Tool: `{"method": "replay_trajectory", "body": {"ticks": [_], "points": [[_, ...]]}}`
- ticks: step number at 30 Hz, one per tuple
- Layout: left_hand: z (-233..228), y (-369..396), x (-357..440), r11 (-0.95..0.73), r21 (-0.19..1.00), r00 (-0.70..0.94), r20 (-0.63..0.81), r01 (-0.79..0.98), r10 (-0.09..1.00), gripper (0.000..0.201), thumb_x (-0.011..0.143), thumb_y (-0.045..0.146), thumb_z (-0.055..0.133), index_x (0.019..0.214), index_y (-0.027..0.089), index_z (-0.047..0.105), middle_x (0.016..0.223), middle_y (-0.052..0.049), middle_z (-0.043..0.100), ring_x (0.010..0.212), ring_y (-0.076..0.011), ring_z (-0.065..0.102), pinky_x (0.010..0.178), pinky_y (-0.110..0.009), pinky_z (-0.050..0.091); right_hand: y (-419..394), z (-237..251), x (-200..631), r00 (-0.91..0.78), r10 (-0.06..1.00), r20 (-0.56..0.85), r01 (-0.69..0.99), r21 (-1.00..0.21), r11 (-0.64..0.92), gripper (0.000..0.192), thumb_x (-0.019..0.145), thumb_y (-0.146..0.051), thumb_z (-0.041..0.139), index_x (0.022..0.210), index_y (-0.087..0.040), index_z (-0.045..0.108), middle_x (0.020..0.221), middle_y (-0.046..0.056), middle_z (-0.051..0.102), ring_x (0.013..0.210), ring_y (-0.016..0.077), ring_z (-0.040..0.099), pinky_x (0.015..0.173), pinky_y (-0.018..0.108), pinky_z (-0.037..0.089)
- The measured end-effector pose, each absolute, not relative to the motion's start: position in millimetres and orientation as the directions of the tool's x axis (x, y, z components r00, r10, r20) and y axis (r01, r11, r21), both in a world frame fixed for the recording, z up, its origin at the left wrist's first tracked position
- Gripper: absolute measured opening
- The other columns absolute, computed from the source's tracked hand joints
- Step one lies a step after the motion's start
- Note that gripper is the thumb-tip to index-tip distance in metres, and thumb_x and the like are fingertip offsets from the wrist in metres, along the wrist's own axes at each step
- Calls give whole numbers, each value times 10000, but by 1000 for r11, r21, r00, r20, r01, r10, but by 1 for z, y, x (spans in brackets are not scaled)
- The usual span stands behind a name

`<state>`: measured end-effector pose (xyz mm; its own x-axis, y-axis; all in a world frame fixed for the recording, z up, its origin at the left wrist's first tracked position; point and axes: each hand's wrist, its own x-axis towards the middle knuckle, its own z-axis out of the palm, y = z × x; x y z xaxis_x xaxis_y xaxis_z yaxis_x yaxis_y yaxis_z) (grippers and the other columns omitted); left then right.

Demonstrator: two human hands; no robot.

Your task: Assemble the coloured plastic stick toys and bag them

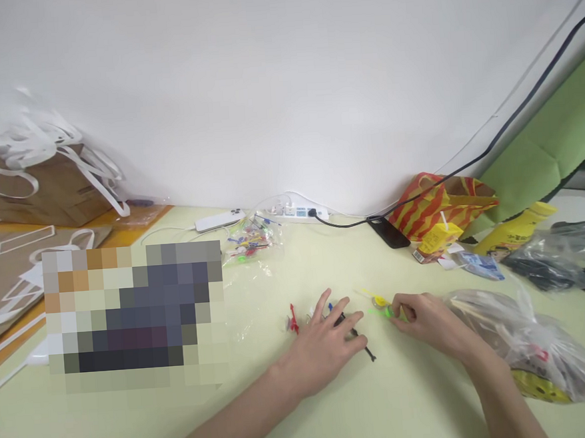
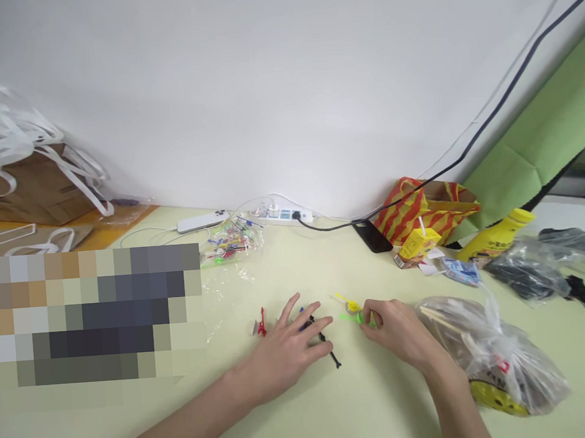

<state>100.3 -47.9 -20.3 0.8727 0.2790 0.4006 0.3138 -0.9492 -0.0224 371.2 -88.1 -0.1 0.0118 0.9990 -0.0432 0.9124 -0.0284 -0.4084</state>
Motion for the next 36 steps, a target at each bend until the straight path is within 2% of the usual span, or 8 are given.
{"method": "replay_trajectory", "body": {"ticks": [6, 9, 12, 19, 25, 30, 36], "points": [[-20, -49, 99, -948, -41, 862, 431, 314, 267, 237, 923, 62, 561, 1065, 232, 646, 1369, -81, 550, 1360, -308, 454, 1156, -620, 299, -94, 12, 364, -23, 999, -47, 850, -527, -6, 84, 794, -239, 599, 713, -226, 619, 528, -54, 437, 505, 130, 407, 544, 274, 280], [-23, -53, 100, -944, -50, 859, 433, 326, 274, 254, 926, 72, 566, 1095, 245, 643, 1187, -76, 607, 1187, -265, 542, 1149, -605, 302, -94, 15, 363, -14, 1000, -22, 803, -596, -2, 108, 821, -271, 588, 728, -222, 611, 514, -66, 374, 502, 126, 367, 538, 272, 261], [-26, -57, 102, -944, -64, 866, 423, 323, 267, 212, 936, 95, 573, 1070, 239, 651, 1005, -53, 615, 1059, -238, 561, 1142, -581, 304, -93, 14, 361, -7, 1000, 7, 776, -630, 10, 133, 837, -304, 586, 736, -220, 606, 512, -70, 345, 505, 125, 348, 538, 271, 258], [-24, -58, 102, -946, -47, 866, 419, 322, 274, 308, 952, 116, 565, 1211, 274, 616, 1036, -39, 636, 1193, -266, 525, 1155, -578, 252, -90, 10, 352, -16, 1000, 23, 740, -672, 27, 163, 855, -351, 588, 761, -219, 604, 519, -69, 320, 510, 126, 320, 531, 273, 247], [-24, -56, 99, -948, -60, 866, 429, 311, 257, 189, 946, 110, 580, 1063, 241, 649, 1020, -46, 640, 1204, -265, 530, 1166, -582, 237, -90, 9, 349, -11, 999, 35, 715, -699, 32, 262, 875, -438, 605, 734, -220, 578, 512, -74, 304, 506, 123, 297, 526, 274, 238], [-23, -56, 98, -947, -39, 855, 443, 319, 270, 357, 947, 77, 546, 1256, 251, 591, 1002, -38, 655, 1185, -252, 544, 1176, -563, 246, -89, 11, 347, -16, 1000, 11, 638, -770, 18, 357, 880, -542, 617, 745, -216, 563, 544, -73, 310, 538, 127, 293, 549, 275, 258], [-22, -54, 97, -950, -37, 858, 440, 311, 264, 187, 966, 99, 550, 1071, 223, 643, 986, -28, 644, 1156, -232, 550, 1180, -542, 255, -88, 9, 337, -74, 996, -39, 440, -898, -2, 405, 903, -584, 603, 803, -191, 593, 595, -56, 386, 580, 123, 346, 570, 271, 262]]}}
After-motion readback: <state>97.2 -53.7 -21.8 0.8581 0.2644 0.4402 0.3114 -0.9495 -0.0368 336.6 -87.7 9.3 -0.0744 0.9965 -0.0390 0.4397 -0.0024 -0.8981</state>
